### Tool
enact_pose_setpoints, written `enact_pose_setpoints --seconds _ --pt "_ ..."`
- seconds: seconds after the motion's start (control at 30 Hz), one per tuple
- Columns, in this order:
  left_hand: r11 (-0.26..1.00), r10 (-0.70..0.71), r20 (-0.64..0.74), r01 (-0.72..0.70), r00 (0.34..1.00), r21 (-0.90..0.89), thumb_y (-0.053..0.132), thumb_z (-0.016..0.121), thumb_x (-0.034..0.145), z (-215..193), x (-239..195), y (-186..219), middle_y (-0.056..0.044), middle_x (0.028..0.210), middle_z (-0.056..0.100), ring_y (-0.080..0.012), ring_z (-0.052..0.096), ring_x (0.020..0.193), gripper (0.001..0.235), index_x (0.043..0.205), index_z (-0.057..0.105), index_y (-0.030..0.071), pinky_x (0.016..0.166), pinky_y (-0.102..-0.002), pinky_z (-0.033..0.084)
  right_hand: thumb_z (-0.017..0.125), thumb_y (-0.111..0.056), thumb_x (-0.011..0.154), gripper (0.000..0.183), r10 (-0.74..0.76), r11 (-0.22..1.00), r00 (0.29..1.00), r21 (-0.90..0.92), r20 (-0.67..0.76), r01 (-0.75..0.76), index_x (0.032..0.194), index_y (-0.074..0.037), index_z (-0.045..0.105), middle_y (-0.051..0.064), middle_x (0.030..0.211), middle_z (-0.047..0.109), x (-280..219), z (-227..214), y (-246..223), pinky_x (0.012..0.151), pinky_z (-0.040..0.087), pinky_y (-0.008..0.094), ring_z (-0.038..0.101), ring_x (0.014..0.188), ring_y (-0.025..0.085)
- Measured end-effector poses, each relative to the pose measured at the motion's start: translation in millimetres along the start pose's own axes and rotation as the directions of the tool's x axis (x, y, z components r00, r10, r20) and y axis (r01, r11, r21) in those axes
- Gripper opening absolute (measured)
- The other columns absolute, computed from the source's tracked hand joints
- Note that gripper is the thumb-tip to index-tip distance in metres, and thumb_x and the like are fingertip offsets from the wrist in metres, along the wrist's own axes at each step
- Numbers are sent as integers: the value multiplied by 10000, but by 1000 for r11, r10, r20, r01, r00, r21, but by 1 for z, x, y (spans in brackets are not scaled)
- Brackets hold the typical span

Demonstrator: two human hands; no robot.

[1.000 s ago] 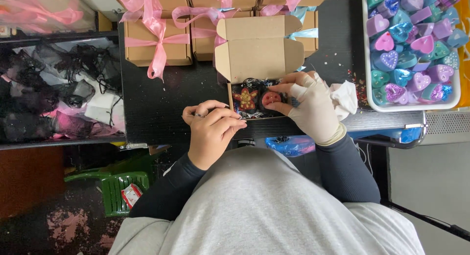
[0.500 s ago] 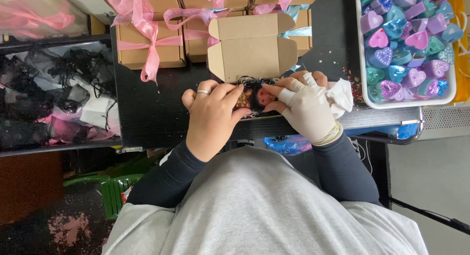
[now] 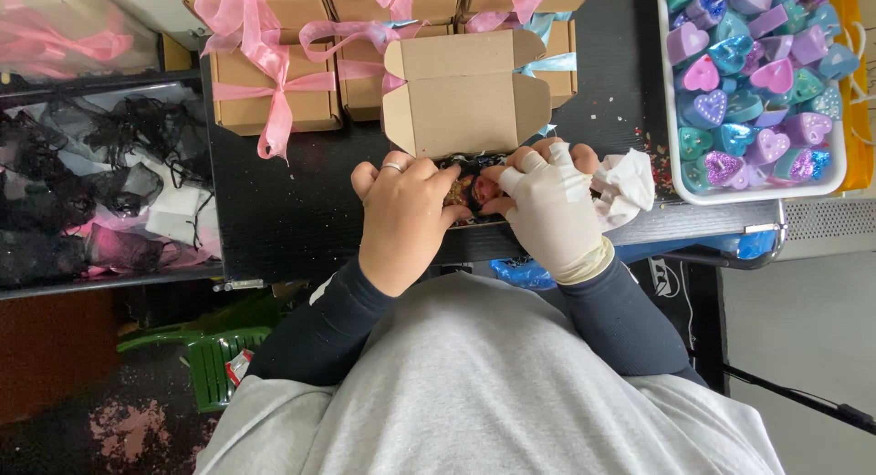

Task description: Cleaning small decorative items and placing them into gift boxes with black mesh bags.

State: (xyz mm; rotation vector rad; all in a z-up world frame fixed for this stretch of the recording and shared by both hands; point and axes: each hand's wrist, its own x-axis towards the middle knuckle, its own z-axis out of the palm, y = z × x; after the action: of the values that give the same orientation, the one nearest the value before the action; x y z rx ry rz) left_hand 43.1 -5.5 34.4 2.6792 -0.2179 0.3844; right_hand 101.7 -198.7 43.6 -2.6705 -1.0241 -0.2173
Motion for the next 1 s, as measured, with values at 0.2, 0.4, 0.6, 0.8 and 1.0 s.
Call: enact_pose_setpoints --seconds 0.2,0.4,0.6,0.8,1.0 --pt "999 29 -44 -27 999 34 343 858 731 -2 -4 0 -12 1024 702 -243 565 1065 516 1185 759 118 886 -476 304 852 -277 703 396 18 993 1000 116 8 -19 1071 -143 799 81 977 696 2 -3 4 896 484 426 606 1020 319" --pt "990 56 -183 -78 982 -117 472 787 873 0 -22 -14 1 1172 700 -218 576 1139 547 1282 712 117 1008 -447 389 828 -267 774 395 41 918 999 395 -6 -35 1139 -125 779 63 1018 725 -12 -10 18 933 384 422 638 1020 269" --pt "905 -183 -217 78 959 -419 696 640 906 28 -50 -34 -214 1467 510 -332 563 1342 952 1573 353 81 1117 -411 487 736 -409 981 599 348 538 927 840 -138 -77 1383 -85 432 114 1516 465 -43 44 44 1121 380 354 497 1336 185" --pt "926 -20 -77 -10 997 -378 485 940 655 26 -42 -28 -267 1457 503 -380 527 1352 1425 1603 -6 -2 1118 -525 393 856 -335 974 798 181 152 981 984 66 -94 1418 -87 240 235 1758 230 -43 46 31 1336 288 422 297 1628 324" --pt "732 -138 -30 81 990 -677 156 1014 656 26 -51 -25 -210 1454 543 -305 564 1373 1427 1648 -2 7 1187 -426 444 833 -319 915 1071 232 440 973 894 -22 -84 1632 -120 63 250 1752 199 -58 38 22 1177 422 395 423 1507 302"
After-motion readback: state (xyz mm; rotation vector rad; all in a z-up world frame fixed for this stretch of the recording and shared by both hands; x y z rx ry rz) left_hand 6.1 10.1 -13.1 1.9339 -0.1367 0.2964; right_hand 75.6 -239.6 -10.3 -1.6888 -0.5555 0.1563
